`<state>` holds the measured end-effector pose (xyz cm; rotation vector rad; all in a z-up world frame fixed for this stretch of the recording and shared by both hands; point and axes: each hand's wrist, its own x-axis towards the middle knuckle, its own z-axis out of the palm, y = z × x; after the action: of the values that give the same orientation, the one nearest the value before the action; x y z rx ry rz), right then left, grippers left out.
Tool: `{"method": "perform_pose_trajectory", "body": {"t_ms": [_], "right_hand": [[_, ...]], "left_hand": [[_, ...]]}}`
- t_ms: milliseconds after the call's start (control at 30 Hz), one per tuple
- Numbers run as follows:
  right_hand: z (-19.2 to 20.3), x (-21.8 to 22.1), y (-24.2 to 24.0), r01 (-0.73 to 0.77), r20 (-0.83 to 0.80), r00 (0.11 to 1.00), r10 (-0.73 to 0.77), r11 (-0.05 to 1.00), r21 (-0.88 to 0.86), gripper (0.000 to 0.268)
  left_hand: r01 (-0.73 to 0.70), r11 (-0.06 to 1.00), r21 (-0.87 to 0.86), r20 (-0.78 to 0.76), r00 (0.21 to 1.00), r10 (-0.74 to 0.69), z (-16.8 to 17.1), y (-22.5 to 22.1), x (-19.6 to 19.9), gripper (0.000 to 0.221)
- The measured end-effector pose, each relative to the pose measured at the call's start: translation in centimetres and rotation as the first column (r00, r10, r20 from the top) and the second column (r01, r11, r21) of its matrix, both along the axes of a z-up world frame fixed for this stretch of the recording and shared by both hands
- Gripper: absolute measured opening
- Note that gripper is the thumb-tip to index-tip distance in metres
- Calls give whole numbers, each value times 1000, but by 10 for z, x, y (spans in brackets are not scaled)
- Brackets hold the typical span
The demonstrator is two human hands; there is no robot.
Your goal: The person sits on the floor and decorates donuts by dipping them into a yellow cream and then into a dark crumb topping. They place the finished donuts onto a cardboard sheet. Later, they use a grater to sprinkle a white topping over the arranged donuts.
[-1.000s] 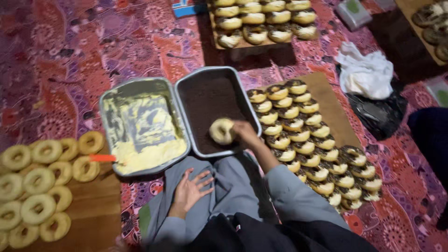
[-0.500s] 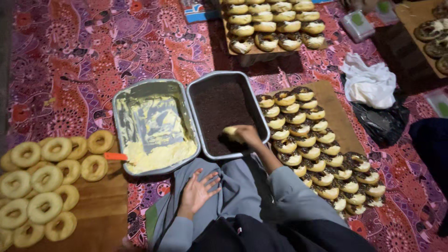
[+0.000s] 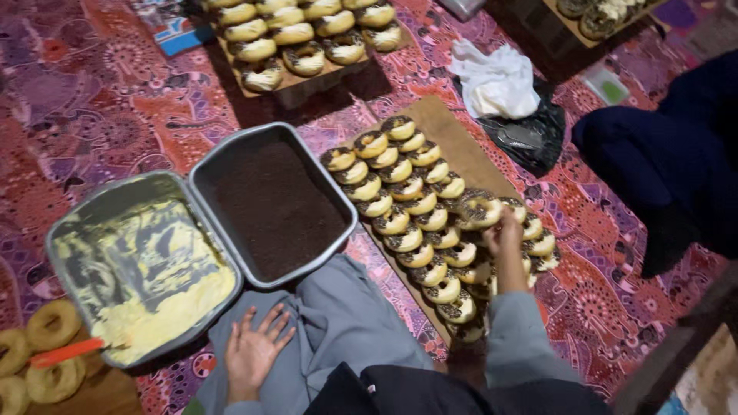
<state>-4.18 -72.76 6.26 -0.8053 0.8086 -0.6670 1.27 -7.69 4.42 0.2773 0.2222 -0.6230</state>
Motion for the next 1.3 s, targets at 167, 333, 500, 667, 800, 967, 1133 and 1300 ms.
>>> {"method": "perform_pose_trajectory", "body": {"t_ms": [167,333,500,667,800,967,1133,1300], "right_hand": [[12,-3,-64,135,-153,974,-170,968,-213,30],[-3,30,-82,62,-488,848,-210,951,-302,32],[-13,47,-89,-399,-762,488,-426,667,-629,27],[-6,21,-81,-630,-594,513,-619,198,-751,19],[-14,11,-26,-694,-625,578,-525,87,-715,27],[-20,4,117,-575,-517,794,-321,-120,-809,25],[7,-1,258,-440,-449,891,71,-114,-891,27],[36,5,326,-463,-490,851,190,-169,-870,24]], "left_hand": [[-15,998,57,-8,1000,15,5,-5,0,47],[-33,991,131,-6,999,34,11,-11,-1,48],[-45,976,213,-26,998,51,19,-18,-1,47],[-58,967,246,-49,996,72,22,-21,-1,46],[-68,983,171,-4,998,69,16,-21,0,44],[-70,990,121,7,998,69,-3,-13,-3,42],[-296,951,87,108,952,287,-43,26,-15,38],[-768,270,581,135,418,899,-79,129,-16,29]]}}
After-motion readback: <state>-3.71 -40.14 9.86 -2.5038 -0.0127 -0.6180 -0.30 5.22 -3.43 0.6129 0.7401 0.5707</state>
